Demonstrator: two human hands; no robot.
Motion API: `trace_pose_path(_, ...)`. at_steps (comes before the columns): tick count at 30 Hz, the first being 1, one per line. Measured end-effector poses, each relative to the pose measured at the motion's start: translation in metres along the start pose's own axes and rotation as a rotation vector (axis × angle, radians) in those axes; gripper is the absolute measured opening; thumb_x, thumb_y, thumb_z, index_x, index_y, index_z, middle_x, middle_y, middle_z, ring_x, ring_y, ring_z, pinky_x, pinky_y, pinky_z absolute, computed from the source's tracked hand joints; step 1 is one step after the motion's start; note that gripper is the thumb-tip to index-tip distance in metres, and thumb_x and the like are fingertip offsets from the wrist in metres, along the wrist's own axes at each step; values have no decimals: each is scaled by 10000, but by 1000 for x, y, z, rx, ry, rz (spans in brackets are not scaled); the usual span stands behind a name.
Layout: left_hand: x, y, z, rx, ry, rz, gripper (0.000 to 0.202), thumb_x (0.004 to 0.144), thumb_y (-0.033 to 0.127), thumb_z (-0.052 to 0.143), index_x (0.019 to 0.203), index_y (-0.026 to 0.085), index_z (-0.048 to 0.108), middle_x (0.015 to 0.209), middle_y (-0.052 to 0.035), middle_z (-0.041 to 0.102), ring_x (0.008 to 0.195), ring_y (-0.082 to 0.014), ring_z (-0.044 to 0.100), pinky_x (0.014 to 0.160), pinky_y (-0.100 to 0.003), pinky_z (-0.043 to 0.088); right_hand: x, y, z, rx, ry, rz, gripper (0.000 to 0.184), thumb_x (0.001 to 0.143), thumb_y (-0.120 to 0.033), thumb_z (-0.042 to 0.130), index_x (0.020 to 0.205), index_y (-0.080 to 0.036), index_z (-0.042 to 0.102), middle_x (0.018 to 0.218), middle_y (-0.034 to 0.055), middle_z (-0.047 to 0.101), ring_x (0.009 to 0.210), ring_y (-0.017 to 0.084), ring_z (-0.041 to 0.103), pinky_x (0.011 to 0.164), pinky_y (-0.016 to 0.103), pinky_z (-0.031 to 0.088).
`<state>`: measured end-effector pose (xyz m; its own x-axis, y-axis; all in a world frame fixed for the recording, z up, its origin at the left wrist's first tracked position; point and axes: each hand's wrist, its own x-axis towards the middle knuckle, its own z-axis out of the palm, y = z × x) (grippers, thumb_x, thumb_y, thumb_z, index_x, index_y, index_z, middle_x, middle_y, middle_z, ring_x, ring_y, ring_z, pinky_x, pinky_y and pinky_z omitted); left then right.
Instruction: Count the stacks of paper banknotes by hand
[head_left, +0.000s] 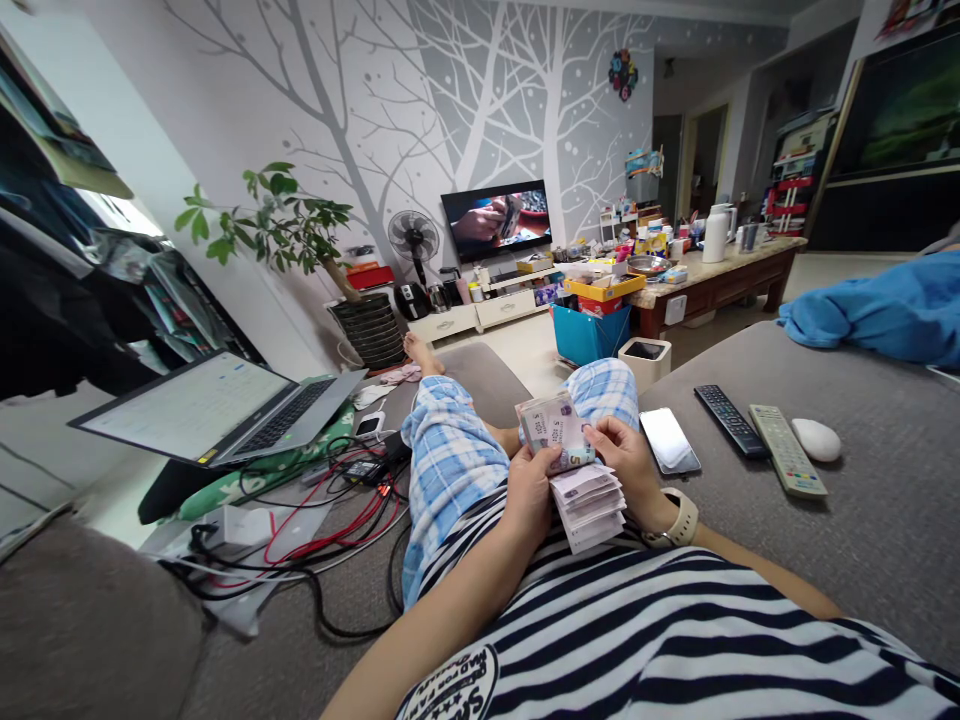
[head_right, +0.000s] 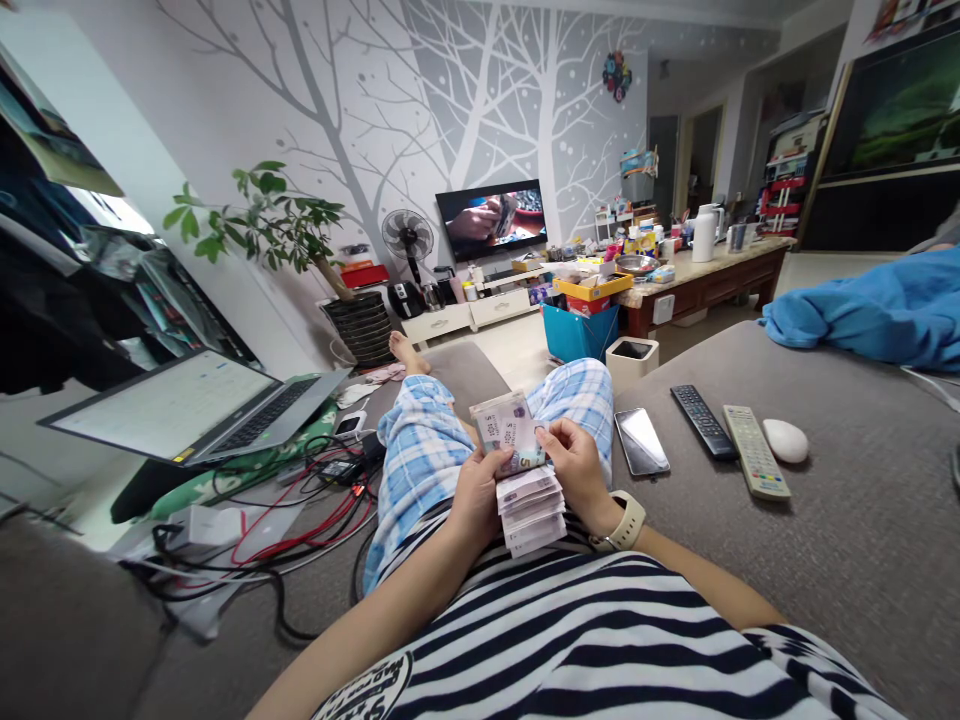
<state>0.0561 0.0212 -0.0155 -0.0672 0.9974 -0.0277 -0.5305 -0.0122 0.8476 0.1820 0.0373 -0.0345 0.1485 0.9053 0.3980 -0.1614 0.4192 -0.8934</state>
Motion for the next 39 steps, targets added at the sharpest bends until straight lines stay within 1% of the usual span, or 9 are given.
trace_pose_path(4,2,0,0,3,14,8,288,616,276,750,857,135,681,740,-59,730,737,-232,696,723,-336,516,-1,-5,0,-2,8,-3,367,790,-480,673,608,-211,504,558,-47,435,527,122,376,504,270,317)
trace_pose_path(7,5,-2,-1,-5,24,40,261,634,341,749,787,143,675,732,-49,726,735,-218,684,714,-319,507,-3,-7,1,0,8,-16,367,794,-477,668,604,-213,499,558,-47,428,528,122,374,505,269,321)
trace_pose_path(13,7,-3,-2,2,29,71,231,639,339,726,746,139,682,739,-52,729,765,-221,688,734,-313,503,-6,-9,2,38,-13,-44,366,804,-474,667,617,-212,492,569,-48,425,534,119,366,505,263,322)
trace_pose_path(18,7,-3,-3,15,37,76,253,635,332,713,791,134,698,708,-44,718,753,-226,682,726,-314,504,-7,-11,1,74,-34,-50,345,815,-450,665,627,-208,508,570,-46,432,534,118,368,505,264,322)
trace_pose_path(24,8,-3,-3,42,35,72,299,631,356,722,823,126,722,682,-42,701,725,-216,660,702,-304,489,-8,-11,1,76,-53,-67,316,831,-438,652,648,-206,541,586,-34,476,553,129,408,525,268,357)
trace_pose_path(28,6,-2,-2,45,34,78,281,642,349,719,817,129,719,614,-17,664,614,-182,606,655,-296,471,-8,-9,1,78,-64,-61,269,840,-425,643,703,-205,574,619,-26,520,570,135,444,536,268,370)
trace_pose_path(31,5,-1,-1,65,36,84,256,656,328,695,808,124,718,613,-13,662,549,-150,550,615,-281,443,-8,-8,1,79,-78,-57,250,847,-415,634,719,-205,583,629,-23,537,576,137,458,537,269,372)
trace_pose_path(36,3,0,-1,79,36,88,240,672,310,668,810,121,718,545,7,611,514,-136,506,546,-254,383,-8,-7,0,101,-73,-60,233,846,-388,648,720,-198,595,635,-21,542,579,133,459,542,268,373)
trace_pose_path(39,3,-1,-1,75,37,81,231,672,308,668,807,126,714,577,-3,636,512,-131,504,551,-253,391,-9,-6,0,113,-83,-55,221,855,-374,640,727,-201,594,636,-24,538,581,132,455,543,266,368)
